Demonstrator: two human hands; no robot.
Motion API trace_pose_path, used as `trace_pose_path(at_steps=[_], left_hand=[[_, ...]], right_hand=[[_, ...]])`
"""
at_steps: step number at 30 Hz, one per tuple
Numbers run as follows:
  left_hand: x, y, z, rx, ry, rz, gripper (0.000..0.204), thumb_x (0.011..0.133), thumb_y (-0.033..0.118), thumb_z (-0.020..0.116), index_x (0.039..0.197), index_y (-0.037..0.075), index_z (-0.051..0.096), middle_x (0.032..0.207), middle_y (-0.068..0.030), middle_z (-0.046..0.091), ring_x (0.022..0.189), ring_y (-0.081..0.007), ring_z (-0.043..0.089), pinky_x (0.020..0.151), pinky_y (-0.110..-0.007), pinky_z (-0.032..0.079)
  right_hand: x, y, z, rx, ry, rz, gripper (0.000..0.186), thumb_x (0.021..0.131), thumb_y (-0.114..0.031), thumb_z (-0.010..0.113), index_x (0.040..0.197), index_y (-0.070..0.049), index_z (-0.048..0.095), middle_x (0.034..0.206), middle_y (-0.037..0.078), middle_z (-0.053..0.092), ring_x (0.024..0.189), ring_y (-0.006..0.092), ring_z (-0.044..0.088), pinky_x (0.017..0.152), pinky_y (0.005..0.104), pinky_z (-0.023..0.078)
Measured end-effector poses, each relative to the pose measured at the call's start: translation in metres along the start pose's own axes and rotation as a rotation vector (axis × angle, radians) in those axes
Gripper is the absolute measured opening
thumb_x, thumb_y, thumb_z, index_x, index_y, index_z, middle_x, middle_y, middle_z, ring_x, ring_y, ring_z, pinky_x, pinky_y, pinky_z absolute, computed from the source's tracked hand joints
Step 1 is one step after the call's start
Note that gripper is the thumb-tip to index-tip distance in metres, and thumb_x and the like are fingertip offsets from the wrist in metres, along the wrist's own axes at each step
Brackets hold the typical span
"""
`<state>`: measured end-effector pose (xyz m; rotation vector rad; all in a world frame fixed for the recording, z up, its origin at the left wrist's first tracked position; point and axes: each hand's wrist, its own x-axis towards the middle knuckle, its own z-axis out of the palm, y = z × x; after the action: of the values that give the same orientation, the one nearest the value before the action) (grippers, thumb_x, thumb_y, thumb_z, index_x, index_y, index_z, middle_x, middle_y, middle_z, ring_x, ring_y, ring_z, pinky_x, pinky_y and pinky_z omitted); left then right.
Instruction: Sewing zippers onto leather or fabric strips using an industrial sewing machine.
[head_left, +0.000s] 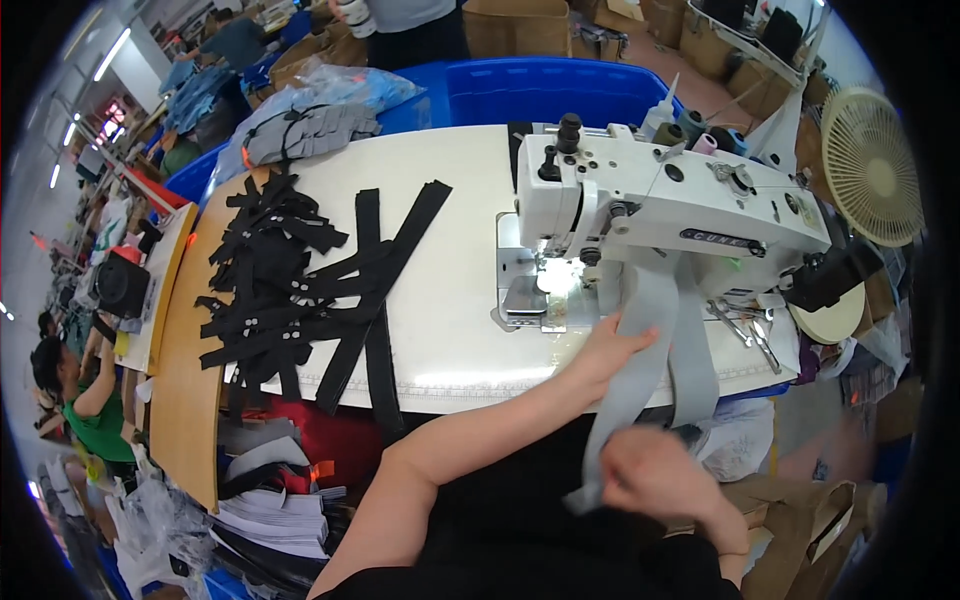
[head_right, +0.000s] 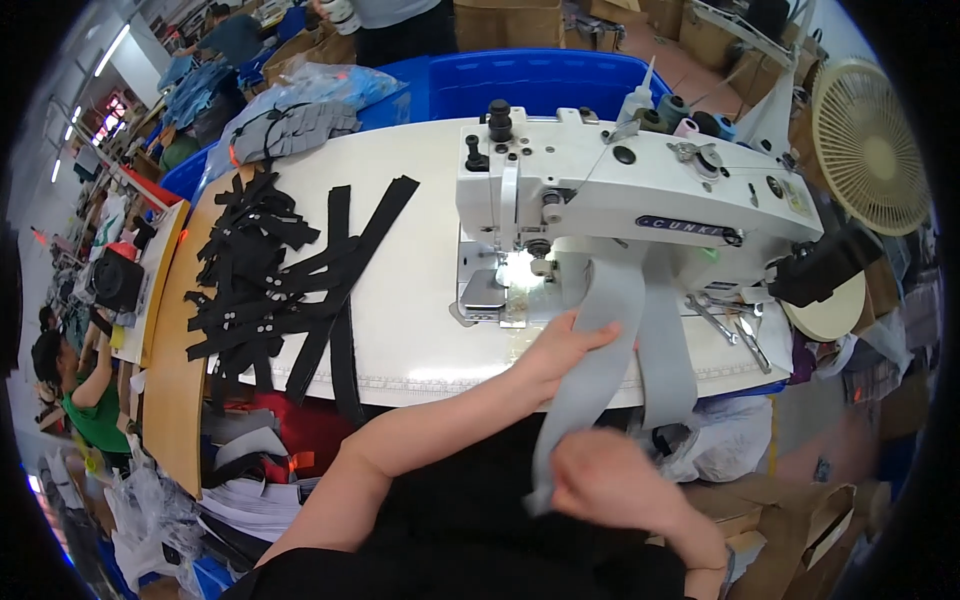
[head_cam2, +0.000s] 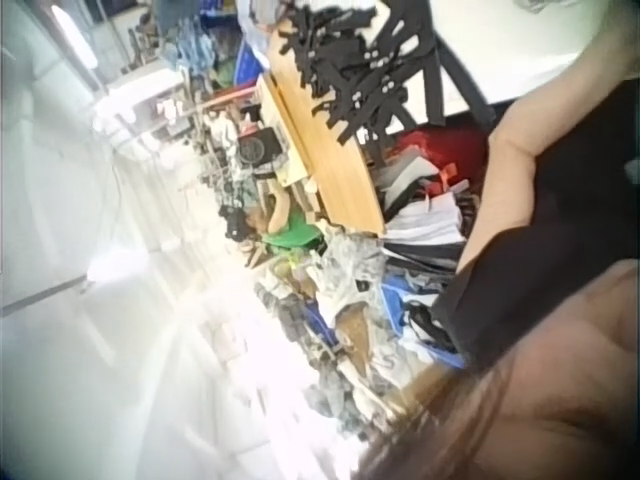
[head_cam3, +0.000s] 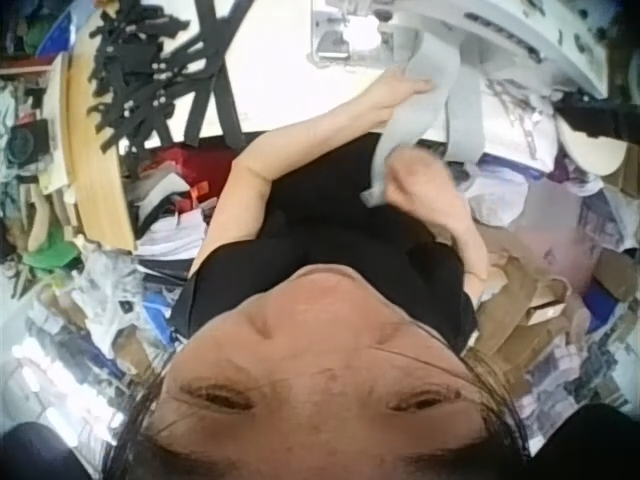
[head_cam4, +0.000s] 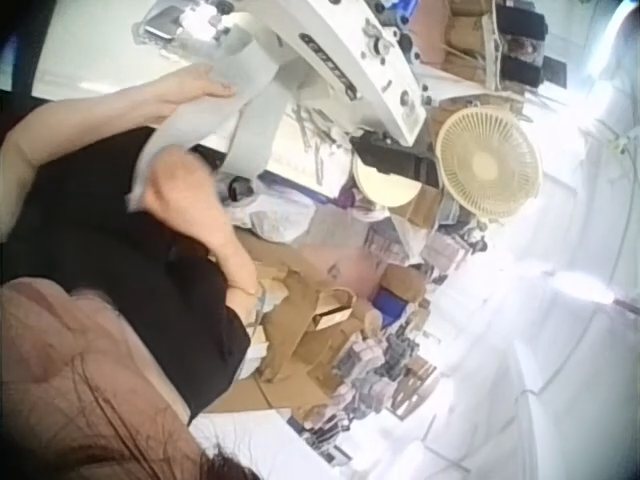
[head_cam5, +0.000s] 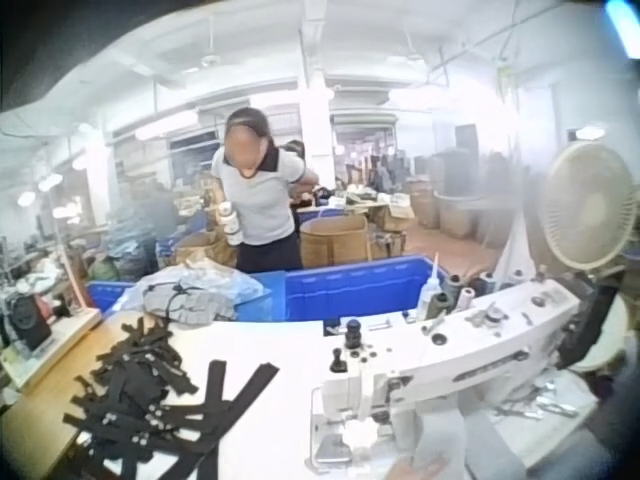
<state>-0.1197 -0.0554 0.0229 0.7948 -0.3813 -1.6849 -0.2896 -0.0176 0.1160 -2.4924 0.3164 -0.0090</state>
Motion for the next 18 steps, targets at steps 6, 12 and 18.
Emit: trace_pose_path(at_steps=[6,12,18], left_hand=[[-0.048,0.015,-0.028,0.219,0.046,0.155,0.031,0.104,0.004,0.064,0.135,0.002,0.061,0.113,-0.0080,0.072,0.099,-0.0101,0.068,0.084,-0.026,0.056],[-0.099,0.001,-0.047,0.404,0.026,0.392,0.027,0.105,0.006,0.064,0.132,0.003,0.061,0.110,-0.0054,0.074,0.097,-0.0071,0.067,0.082,-0.023,0.055],[-0.091,0.004,-0.063,0.313,0.031,0.390,0.020,0.106,0.009,0.064,0.125,0.003,0.062,0.104,-0.0046,0.075,0.094,-0.0054,0.067,0.082,-0.022,0.054]], right_hand=[[-0.005,0.028,0.003,0.517,-0.491,-0.015,0.019,0.096,-0.023,0.072,0.102,-0.005,0.071,0.092,0.007,0.071,0.088,0.0252,0.071,0.076,0.0350,0.055],[0.011,0.119,0.044,0.663,0.570,0.426,0.034,0.106,-0.037,0.064,0.111,-0.004,0.070,0.093,0.005,0.073,0.077,0.0121,0.066,0.066,0.0301,0.053],[0.058,0.114,0.026,0.739,0.836,0.479,0.020,0.108,-0.022,0.061,0.120,-0.006,0.059,0.087,0.002,0.065,0.075,0.0089,0.062,0.062,0.0234,0.047]])
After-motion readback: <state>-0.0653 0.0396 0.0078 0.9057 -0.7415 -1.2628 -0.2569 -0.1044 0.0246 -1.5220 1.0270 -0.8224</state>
